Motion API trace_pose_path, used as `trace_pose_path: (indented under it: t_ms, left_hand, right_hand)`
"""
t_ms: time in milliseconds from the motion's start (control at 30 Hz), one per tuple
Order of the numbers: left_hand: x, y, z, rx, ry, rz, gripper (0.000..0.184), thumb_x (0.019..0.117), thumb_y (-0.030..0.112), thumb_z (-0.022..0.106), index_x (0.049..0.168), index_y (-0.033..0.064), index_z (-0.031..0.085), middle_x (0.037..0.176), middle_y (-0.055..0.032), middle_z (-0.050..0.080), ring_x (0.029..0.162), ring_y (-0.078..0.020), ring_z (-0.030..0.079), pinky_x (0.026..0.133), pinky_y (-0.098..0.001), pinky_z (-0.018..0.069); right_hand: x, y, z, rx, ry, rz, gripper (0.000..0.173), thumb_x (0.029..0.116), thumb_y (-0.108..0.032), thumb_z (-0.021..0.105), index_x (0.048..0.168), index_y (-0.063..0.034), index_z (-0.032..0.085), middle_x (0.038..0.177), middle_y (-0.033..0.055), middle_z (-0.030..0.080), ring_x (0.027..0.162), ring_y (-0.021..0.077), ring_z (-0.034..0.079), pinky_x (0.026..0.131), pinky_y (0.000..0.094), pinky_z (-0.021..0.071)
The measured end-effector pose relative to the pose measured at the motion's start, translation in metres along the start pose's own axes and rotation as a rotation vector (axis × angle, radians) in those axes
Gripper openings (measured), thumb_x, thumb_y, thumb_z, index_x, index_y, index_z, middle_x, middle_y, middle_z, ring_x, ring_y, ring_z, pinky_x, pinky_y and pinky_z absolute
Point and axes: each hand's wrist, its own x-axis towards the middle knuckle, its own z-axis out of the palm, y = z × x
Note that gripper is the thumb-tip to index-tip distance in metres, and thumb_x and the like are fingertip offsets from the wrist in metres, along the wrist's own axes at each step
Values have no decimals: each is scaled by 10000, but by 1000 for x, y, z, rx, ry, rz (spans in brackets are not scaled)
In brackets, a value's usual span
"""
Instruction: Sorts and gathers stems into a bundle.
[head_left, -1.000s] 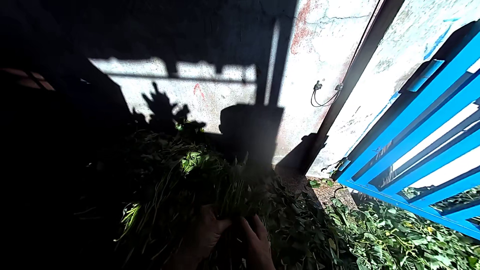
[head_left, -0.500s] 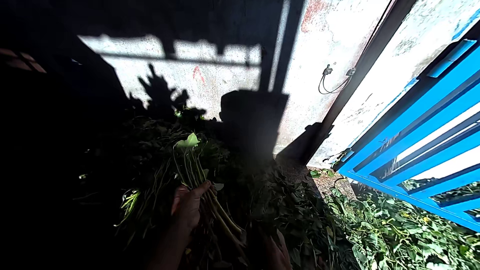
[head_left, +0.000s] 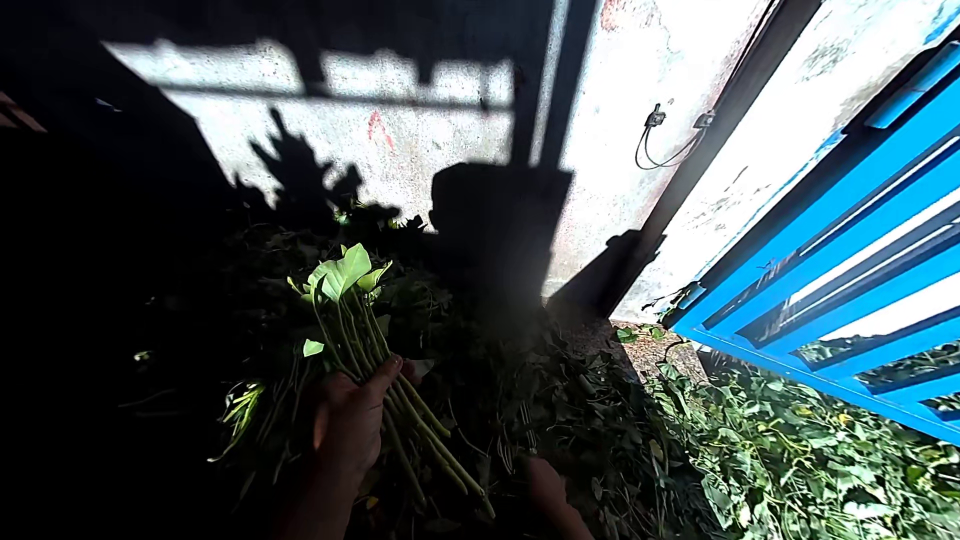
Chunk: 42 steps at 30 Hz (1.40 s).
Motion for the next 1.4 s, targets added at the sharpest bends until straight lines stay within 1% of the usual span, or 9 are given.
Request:
trace_pose_path:
  t_ms: [100,233,433,500,633,733,933,1233,1400]
  left_hand:
    - [1,-2,1,-37,-58,-40,149,972,-73,607,1116,-94,572,824,-236,722,676,-339,744,643,-419,658]
    - [2,-5,1,-93,-61,-109,182,980,-62,604,1148,-100,546,832,-253,715,687,-360,741,654,-456,658]
    - [1,-2,2,-109,-58,-140,246,942,-63,660,1178,-89,595,830,-241,712,678,-336,734,640,-433,654]
    - [0,-5,3,-85,-68,-149,193,939,-66,660,1126,-92,621,800,-239,706,653,-330,724,619,-421,647]
    - [-2,-12,6,-31,-101,-168,137,948,-40,667,1077,-76,637,826,-223,723,687,-322,736,630,-411,647]
    - [-1,-15,6,-24,-91,-224,171,947,-22,683,1105,-69,638,906,-215,737,736,-331,750,639,-419,657]
    - [-2,-21,7,-42,-150,-216,174,936,-32,692,1095,-83,644,927,-223,745,745,-330,753,655,-419,655]
    - [3,-17,-1,-98,-122,-90,279,898,-34,731,1155,-77,633,1026,-219,733,910,-326,742,823,-440,638]
    - [6,-12,-5,-139,-243,-132,262,943,-31,676,1186,-103,607,994,-275,728,872,-393,744,794,-491,642]
  right_hand:
    - [14,-18,21,-207,-36,-16,483,969,-236,636,1403,-36,568,1442,256,543,1314,464,533,1033,636,461]
    - [21,-25,20,-309,-18,24,425,1007,-94,530,1418,11,518,1425,272,546,1290,461,555,1005,607,491]
    - [-9,-29,-34,457,467,147,375,1050,-216,441,1342,-6,548,1247,216,659,1104,366,683,933,548,544]
    - [-13,-18,-43,728,422,74,415,1092,-330,415,1278,-7,599,1116,213,683,1036,344,675,916,555,527]
    - [-43,-31,-57,1131,460,-156,346,1095,-250,421,1197,-16,655,867,80,642,727,148,608,677,347,528]
    - [-78,-52,-65,1272,402,-303,294,1059,-178,511,1257,-11,650,889,71,699,713,123,642,654,297,550]
    - [-117,-85,-58,1020,467,-628,251,988,-99,627,1200,-2,720,1046,104,680,934,141,652,816,293,564]
    - [-132,-103,-54,689,557,-808,223,963,-116,672,1159,-61,764,1013,150,661,900,206,658,790,356,586]
    - [-131,-101,-56,696,551,-850,230,989,-104,632,1173,-21,742,1029,167,653,911,205,655,794,343,583]
